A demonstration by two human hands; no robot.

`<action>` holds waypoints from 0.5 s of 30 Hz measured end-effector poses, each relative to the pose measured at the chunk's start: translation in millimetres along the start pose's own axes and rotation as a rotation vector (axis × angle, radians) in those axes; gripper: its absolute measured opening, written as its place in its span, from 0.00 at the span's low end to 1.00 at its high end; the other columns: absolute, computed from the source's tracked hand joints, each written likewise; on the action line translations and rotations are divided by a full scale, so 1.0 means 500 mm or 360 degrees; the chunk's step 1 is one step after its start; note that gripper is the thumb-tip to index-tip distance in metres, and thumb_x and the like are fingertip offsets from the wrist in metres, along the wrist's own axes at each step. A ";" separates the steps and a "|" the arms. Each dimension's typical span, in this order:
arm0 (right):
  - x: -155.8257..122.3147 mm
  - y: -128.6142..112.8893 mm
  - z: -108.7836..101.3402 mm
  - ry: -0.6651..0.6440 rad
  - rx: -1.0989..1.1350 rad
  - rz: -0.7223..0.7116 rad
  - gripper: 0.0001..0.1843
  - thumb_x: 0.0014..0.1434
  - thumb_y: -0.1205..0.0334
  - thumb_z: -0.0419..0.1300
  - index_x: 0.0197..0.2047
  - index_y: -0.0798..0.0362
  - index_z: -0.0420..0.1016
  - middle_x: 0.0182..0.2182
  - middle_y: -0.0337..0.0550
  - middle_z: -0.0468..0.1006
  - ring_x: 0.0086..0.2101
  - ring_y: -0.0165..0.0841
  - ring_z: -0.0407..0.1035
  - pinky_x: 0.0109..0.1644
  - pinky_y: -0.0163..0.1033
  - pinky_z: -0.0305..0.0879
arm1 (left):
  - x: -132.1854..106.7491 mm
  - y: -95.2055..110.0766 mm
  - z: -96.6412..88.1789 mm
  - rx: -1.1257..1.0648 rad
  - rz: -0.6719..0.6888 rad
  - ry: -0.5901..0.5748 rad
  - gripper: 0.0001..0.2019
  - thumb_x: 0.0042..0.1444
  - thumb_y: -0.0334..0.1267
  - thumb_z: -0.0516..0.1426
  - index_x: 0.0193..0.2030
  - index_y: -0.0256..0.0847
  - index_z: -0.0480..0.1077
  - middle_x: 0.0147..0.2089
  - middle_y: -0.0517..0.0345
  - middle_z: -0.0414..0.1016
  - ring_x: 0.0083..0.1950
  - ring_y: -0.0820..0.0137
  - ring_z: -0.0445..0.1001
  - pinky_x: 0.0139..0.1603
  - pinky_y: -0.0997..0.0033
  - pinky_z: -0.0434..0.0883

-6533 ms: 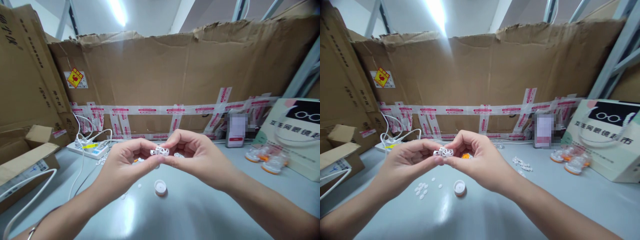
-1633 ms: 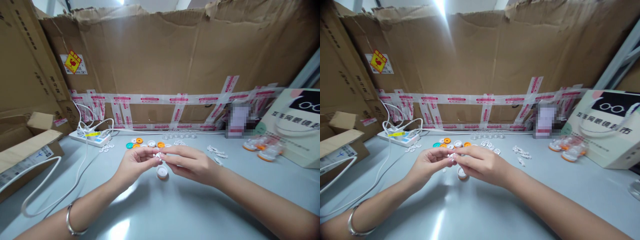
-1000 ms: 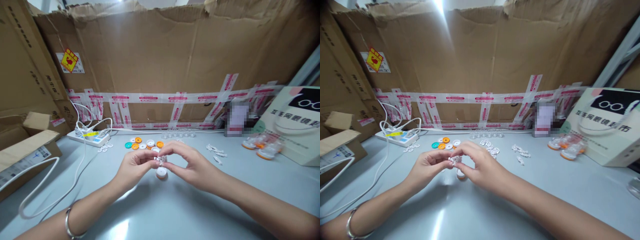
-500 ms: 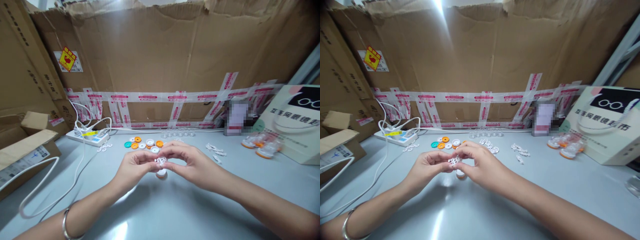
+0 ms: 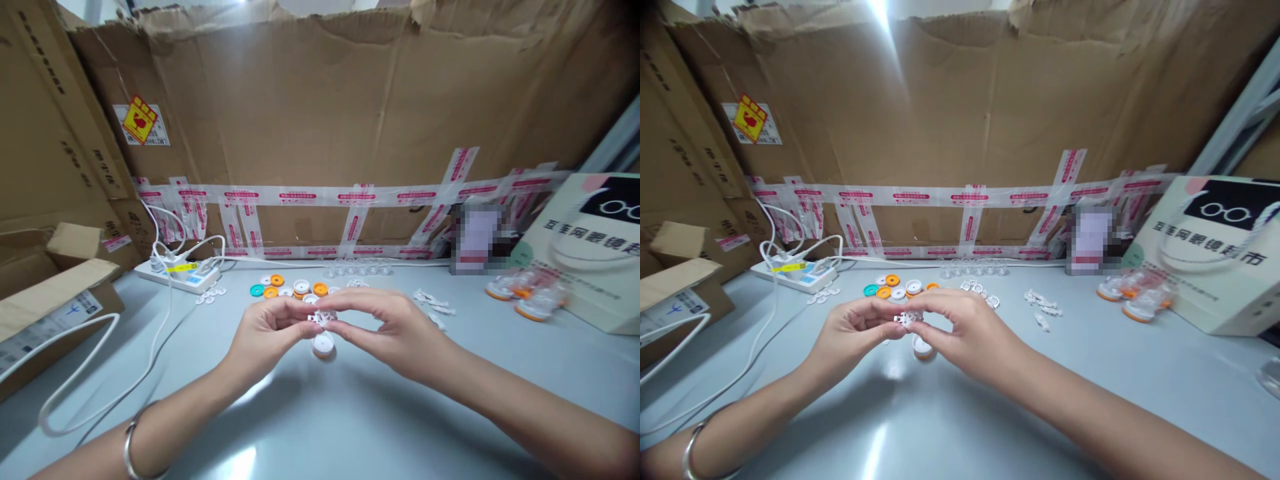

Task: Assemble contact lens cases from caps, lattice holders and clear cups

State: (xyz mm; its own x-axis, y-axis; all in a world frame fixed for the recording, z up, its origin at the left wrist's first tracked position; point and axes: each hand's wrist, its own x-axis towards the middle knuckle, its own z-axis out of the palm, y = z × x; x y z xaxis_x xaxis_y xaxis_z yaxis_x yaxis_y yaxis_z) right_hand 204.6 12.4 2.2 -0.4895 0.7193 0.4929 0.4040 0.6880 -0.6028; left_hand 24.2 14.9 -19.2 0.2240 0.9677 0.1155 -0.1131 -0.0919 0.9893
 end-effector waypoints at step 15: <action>-0.003 0.002 0.011 0.0072 0.0346 0.0167 0.10 0.53 0.68 0.61 0.39 0.49 0.79 0.34 0.37 0.81 0.34 0.30 0.75 0.39 0.33 0.74 | 0.004 -0.004 -0.005 -0.0232 -0.0121 -0.0066 0.08 0.40 0.34 0.66 0.25 0.36 0.72 0.26 0.61 0.79 0.28 0.76 0.76 0.31 0.80 0.74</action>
State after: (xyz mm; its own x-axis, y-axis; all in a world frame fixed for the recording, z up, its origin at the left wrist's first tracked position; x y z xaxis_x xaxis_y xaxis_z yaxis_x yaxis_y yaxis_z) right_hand 201.8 11.3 -2.6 -0.4164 0.7927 0.4452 0.2727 0.5761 -0.7706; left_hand 22.5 17.8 -21.1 0.2770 0.9597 0.0475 -0.2327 0.0190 0.9724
